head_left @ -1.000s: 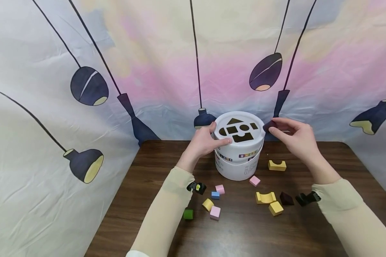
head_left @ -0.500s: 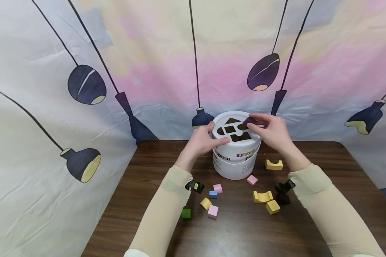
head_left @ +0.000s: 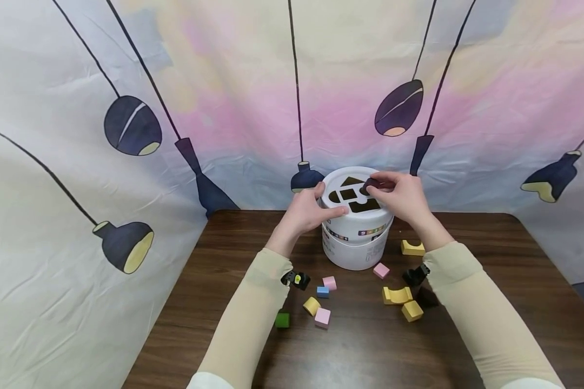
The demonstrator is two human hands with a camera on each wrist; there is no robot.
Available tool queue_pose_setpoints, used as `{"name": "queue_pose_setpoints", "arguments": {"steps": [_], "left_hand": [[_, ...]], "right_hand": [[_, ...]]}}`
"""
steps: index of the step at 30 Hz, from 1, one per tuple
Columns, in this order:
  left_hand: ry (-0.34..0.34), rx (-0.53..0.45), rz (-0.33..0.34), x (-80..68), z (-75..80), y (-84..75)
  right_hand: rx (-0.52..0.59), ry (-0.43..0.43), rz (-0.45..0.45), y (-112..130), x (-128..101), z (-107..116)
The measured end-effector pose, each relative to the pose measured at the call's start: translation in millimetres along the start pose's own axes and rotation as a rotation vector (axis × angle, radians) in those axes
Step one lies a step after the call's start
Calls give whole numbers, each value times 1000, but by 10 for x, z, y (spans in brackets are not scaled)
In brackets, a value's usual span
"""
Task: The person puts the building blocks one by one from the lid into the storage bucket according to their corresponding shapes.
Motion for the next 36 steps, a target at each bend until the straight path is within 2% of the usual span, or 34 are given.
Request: {"name": "queue_pose_setpoints", "arguments": {"steps": [5, 18, 25, 36], "left_hand": [[-5, 1, 5, 3, -8, 9], [-3, 7, -4, 21, -25, 23], [-19, -15, 1, -8, -2, 38], [-4, -1, -27, -6, -10, 35]], "right_hand": [[16, -7, -14, -12, -25, -51], [-34, -2, -45, 0, -53, -58], [-52, 22, -29, 60, -45, -80], [-69, 37, -53, 66, -57, -54]]}}
Point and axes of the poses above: each hand's wrist, its own x-axis towards the middle knuckle, its own z-axis out of the back of the hand, y = z × x, the point moved 2 cm from there along x, towards the middle knuckle, and after that the axes turned 3 degrees about x, right-handed, at the moved point
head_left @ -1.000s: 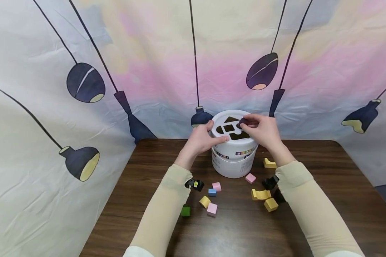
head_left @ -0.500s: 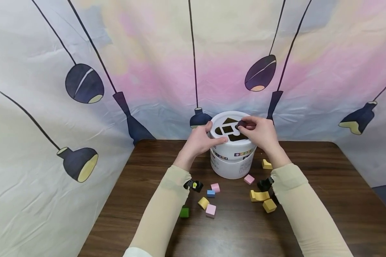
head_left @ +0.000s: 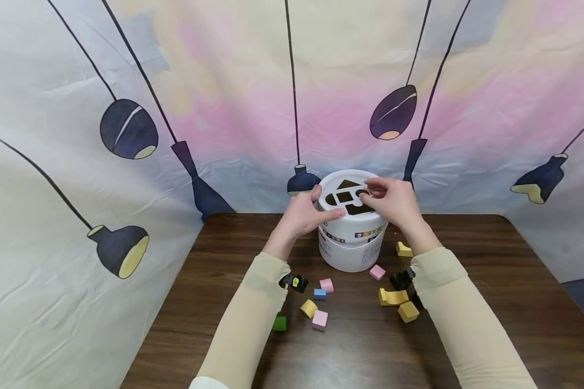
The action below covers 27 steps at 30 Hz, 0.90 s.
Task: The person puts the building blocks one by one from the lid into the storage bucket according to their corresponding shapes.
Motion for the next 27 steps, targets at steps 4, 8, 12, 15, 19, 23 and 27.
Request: {"name": "queue_pose_setpoints", "arguments": {"steps": [4, 8, 12, 15, 19, 23, 27], "left_hand": [[-9, 3, 9, 2, 18, 0], [-11, 14, 16, 15, 23, -1], [-7, 23, 11, 14, 19, -6], [-7, 27, 6, 7, 16, -10], [-4, 27, -2, 10, 8, -6], [3, 30, -5, 17, -7, 4], [-3, 31, -2, 11, -7, 1]], "right_hand": [[30, -1, 3, -4, 24, -6], [96, -13, 18, -42, 20, 5], [189, -39, 96, -116, -67, 48], [245, -67, 191, -175, -176, 107], [286, -129, 269, -290, -321, 209], [327, -181, 250, -493, -448, 307], [331, -166, 155, -717, -559, 353]]}}
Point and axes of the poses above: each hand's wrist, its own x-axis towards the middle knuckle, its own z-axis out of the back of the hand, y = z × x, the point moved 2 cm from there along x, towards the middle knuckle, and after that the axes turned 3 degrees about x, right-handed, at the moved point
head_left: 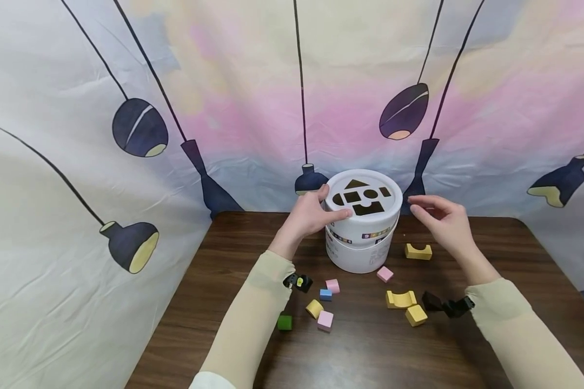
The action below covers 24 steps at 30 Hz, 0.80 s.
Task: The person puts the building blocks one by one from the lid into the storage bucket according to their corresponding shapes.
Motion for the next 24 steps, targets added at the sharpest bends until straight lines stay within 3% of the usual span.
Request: {"name": "queue_pose_setpoints", "arguments": {"steps": [6, 10, 16, 24], "left_hand": [[-8, -21, 6, -9, -1, 1], [-6, -26, 7, -7, -8, -1], [0, -34, -7, -3, -12, 7], [-1, -29, -12, -5, -4, 9]], "right_hand": [[-84, 107, -161, -258, -196, 83], [-136, 171, -212, -399, -299, 117], [-165, 203, -287, -557, -401, 186], [-310, 260, -340, -787, -503, 236]]}}
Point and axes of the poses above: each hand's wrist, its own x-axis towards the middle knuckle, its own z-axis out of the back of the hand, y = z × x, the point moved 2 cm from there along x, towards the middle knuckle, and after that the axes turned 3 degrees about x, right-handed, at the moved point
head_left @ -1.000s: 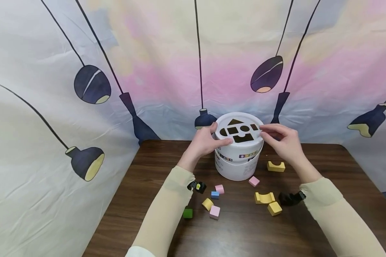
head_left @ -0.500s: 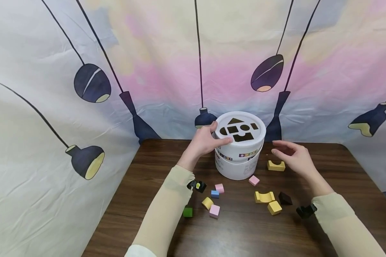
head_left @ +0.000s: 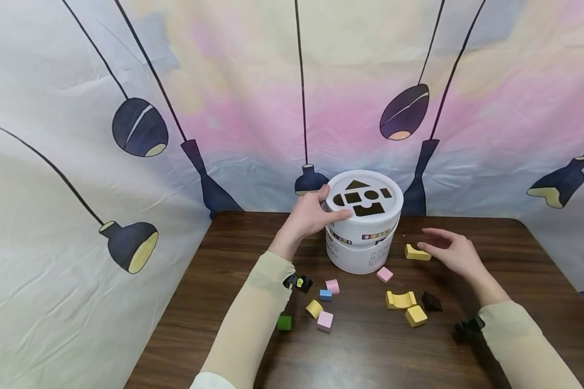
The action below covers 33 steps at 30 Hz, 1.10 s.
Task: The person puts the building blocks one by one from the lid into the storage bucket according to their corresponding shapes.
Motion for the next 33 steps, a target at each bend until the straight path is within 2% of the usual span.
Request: {"name": "queue_pose_setpoints", "arguments": {"steps": [6, 15, 33], "left_hand": [[0, 0, 6, 2, 3, 11], [7, -11, 11, 4, 22, 22], [0, -17, 15, -2, -15, 15]], "right_hand": [[-55, 64, -63, -108, -17, -82], [-149, 65, -160, -136, -9, -244], [-201, 42, -194, -108, 0, -308]]}}
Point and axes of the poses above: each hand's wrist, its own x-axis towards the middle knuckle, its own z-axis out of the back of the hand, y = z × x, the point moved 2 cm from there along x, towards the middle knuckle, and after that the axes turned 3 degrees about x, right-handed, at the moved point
